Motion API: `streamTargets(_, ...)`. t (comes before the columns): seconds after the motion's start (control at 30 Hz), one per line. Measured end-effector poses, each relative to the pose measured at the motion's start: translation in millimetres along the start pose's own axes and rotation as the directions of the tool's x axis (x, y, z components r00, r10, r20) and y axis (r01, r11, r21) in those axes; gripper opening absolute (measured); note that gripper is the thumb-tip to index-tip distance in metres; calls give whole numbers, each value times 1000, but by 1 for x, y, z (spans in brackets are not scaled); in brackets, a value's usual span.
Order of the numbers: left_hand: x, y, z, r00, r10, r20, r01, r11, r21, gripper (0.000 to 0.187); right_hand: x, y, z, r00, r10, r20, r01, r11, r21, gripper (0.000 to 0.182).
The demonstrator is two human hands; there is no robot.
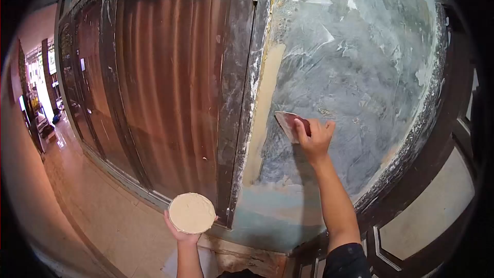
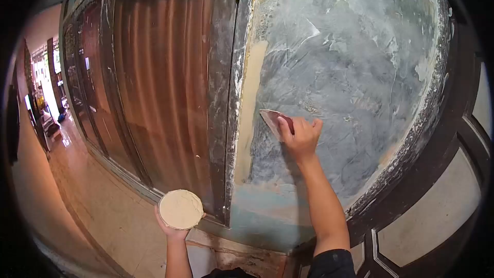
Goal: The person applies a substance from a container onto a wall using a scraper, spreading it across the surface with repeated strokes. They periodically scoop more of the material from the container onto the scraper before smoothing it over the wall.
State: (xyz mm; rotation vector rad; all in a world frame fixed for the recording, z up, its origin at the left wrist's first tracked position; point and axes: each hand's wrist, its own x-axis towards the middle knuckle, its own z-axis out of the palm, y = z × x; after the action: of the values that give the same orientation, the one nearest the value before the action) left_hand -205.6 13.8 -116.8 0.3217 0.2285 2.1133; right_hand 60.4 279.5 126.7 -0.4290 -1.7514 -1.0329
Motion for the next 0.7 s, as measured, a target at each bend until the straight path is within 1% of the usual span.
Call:
streamTargets(0.03,-1,-1,0,1000,23,14,-24,999,37,77,8,0,-7,991,121,-60,-118,991,57,19)
streamTargets(0.07,-3,-1,-1,1000,24,11,-24,999,35,77,-19,-6,6,996,42,74,-46,998,51,17)
streamTargets(0.1,-2,0,1,999,-1,-40,-1,999,-49,77,-34,-31,9,992,61,114,-89,964,252,22)
streamTargets(0.13,-1,0,3,996,-31,-87,19,991,-135,78,-63,-54,18,974,-190,122,163,966,202,30)
streamTargets(0.17,-1,1,3,996,-32,-86,20,990,-136,78,-103,-77,29,918,-258,302,177,946,270,32)
streamTargets(0.2,0,2,2,999,-45,-25,42,994,-106,77,-148,-99,43,882,-324,342,158,888,433,34)
streamTargets(0.23,1,3,3,998,-57,35,59,996,-73,77,-176,-114,47,828,-447,339,300,863,407,39)
streamTargets(0.27,0,6,8,997,-64,50,67,995,-71,77,-187,-116,47,784,-516,345,347,825,446,38)
streamTargets(0.3,1,7,11,997,-56,55,60,996,-66,77,-175,-109,48,788,-515,336,350,825,445,38)
streamTargets(0.37,0,8,11,999,6,39,-6,1000,-5,78,-126,-80,41,846,-377,378,246,904,350,30)
streamTargets(0.4,4,6,-1,997,17,-79,-21,998,-56,78,-99,-58,42,901,-302,312,237,944,231,27)
streamTargets(0.43,4,6,-6,997,16,-80,-21,998,-56,78,-68,-33,41,944,-232,233,212,971,110,23)
streamTargets(0.47,4,7,-9,997,8,-78,-12,999,-48,78,-25,-12,23,987,-114,112,109,993,54,21)
streamTargets(0.5,4,8,-14,997,0,-77,-3,999,-40,78,1,1,8,1000,2,-14,-2,1000,12,20)
streamTargets(0.53,6,7,-17,988,26,-152,-37,997,-73,77,1,5,6,1000,1,-11,-1,1000,13,20)
streamTargets(0.57,3,7,-20,988,24,-155,-35,997,-74,77,-1,7,4,995,71,-65,-70,997,13,19)
streamTargets(0.6,-2,8,-9,991,-1,-132,-10,996,-84,77,-1,8,3,983,137,-119,-137,991,16,18)
streamTargets(0.63,-5,10,-3,994,-23,-108,13,996,-93,77,-21,-6,11,1000,6,-21,-5,999,40,19)
streamTargets(0.67,-3,10,-6,996,-26,-90,17,995,-100,77,-53,-30,24,989,-127,71,122,990,75,20)
streamTargets(0.7,-4,11,-4,996,-23,-89,14,995,-100,77,-79,-55,30,964,-99,246,12,943,334,24)
